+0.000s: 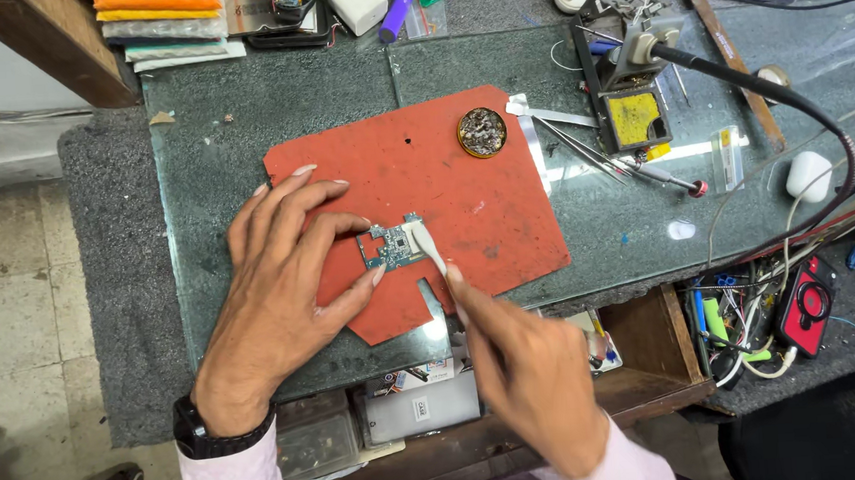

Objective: The person uses a toothbrush to scrub a small circuit board placed on a red mat. They hold the board steady with their left hand while scrubbing with their right hand, focusing on a specific area of the board.

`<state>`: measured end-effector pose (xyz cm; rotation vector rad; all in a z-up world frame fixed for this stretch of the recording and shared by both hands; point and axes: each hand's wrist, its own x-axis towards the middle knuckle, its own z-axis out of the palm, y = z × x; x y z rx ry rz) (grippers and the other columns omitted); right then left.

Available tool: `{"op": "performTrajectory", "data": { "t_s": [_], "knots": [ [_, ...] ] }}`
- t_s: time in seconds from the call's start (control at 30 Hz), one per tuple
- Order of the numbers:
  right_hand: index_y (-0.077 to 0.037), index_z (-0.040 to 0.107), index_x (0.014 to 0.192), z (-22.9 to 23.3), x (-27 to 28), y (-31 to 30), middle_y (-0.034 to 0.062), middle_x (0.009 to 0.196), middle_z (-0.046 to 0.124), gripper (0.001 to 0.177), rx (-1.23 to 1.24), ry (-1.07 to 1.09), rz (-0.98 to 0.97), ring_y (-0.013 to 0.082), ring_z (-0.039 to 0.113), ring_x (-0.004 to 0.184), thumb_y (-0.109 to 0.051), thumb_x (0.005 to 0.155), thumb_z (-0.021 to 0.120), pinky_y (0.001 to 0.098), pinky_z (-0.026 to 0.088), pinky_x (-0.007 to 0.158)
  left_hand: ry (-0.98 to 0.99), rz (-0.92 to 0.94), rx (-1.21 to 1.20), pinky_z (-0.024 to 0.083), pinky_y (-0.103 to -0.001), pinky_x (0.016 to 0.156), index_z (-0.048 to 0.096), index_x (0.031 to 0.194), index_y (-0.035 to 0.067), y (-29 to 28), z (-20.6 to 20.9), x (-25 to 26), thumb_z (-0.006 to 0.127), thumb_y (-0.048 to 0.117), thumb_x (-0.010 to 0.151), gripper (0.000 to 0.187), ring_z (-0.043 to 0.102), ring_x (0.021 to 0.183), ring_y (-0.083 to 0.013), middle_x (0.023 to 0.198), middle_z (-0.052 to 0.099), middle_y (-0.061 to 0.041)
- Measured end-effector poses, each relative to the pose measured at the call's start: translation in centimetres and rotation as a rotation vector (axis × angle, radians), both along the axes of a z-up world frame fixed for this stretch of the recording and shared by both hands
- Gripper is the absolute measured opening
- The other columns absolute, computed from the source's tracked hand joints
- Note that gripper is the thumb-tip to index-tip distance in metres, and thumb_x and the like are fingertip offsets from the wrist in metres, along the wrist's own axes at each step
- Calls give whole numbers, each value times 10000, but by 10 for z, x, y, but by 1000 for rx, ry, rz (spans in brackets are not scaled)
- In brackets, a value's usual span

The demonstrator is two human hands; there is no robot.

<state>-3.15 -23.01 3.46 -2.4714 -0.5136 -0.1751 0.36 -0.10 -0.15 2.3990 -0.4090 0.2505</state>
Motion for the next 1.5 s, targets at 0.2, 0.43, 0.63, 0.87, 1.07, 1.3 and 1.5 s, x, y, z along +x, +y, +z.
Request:
{"op": "performTrajectory", "data": {
  "t_s": [0.2, 0.43, 0.63, 0.87, 1.07, 1.3, 1.5],
  "knots": [
    [-57, 650, 1343, 2, 3, 5, 160, 807, 717, 455, -3, 18, -3, 306, 688, 618, -6, 890, 650, 405, 512, 557, 5, 2, -22, 206, -529, 1214, 682, 1124, 132, -1, 2, -1, 811, 294, 805, 381, 334, 1474, -302, 1405, 516, -89],
    [-80, 646, 1335, -7, 0, -1, 157, 874, 730, 428, -4, -2, 14, 295, 703, 654, -7, 913, 645, 385, 525, 575, 10, 3, -30, 211, -523, 1222, 671, 1136, 119, -1, -1, -2, 810, 272, 802, 392, 333, 1484, -309, 1408, 516, -99],
    [-74, 634, 1366, 3, -8, 5, 127, 746, 704, 501, -60, 80, 14, 292, 677, 562, -11, 869, 650, 404, 503, 527, -16, 9, -27, 210, -528, 1210, 672, 1136, 121, -1, 1, -4, 816, 285, 793, 407, 338, 1468, -318, 1402, 521, -96],
    [-70, 633, 1352, -3, 1, 11, 127, 806, 696, 454, -52, -10, 54, 295, 670, 610, -4, 903, 644, 394, 494, 542, -22, 5, -28, 226, -514, 1216, 673, 1125, 124, 1, -1, -2, 802, 279, 819, 366, 347, 1475, -312, 1410, 518, -97],
    [-68, 648, 1349, -3, -7, 7, 117, 718, 695, 483, -91, 102, 51, 264, 660, 505, -12, 869, 654, 394, 486, 477, -28, 7, -31, 208, -527, 1211, 676, 1118, 119, -1, -3, -3, 812, 306, 813, 382, 339, 1467, -319, 1400, 522, -99],
    [-60, 622, 1362, -3, 1, 12, 144, 888, 711, 448, 32, -30, 99, 291, 688, 676, 0, 918, 628, 374, 516, 577, -18, 15, -30, 217, -522, 1217, 676, 1130, 119, 0, -3, -3, 810, 298, 821, 382, 337, 1476, -322, 1411, 526, -96],
    [-80, 655, 1348, 4, -3, 14, 118, 726, 679, 473, -53, 68, 49, 283, 667, 556, -4, 881, 650, 406, 494, 526, -13, 10, -24, 221, -528, 1207, 680, 1125, 129, 0, -3, -2, 816, 296, 817, 375, 341, 1470, -322, 1403, 528, -98]
  ]
}}
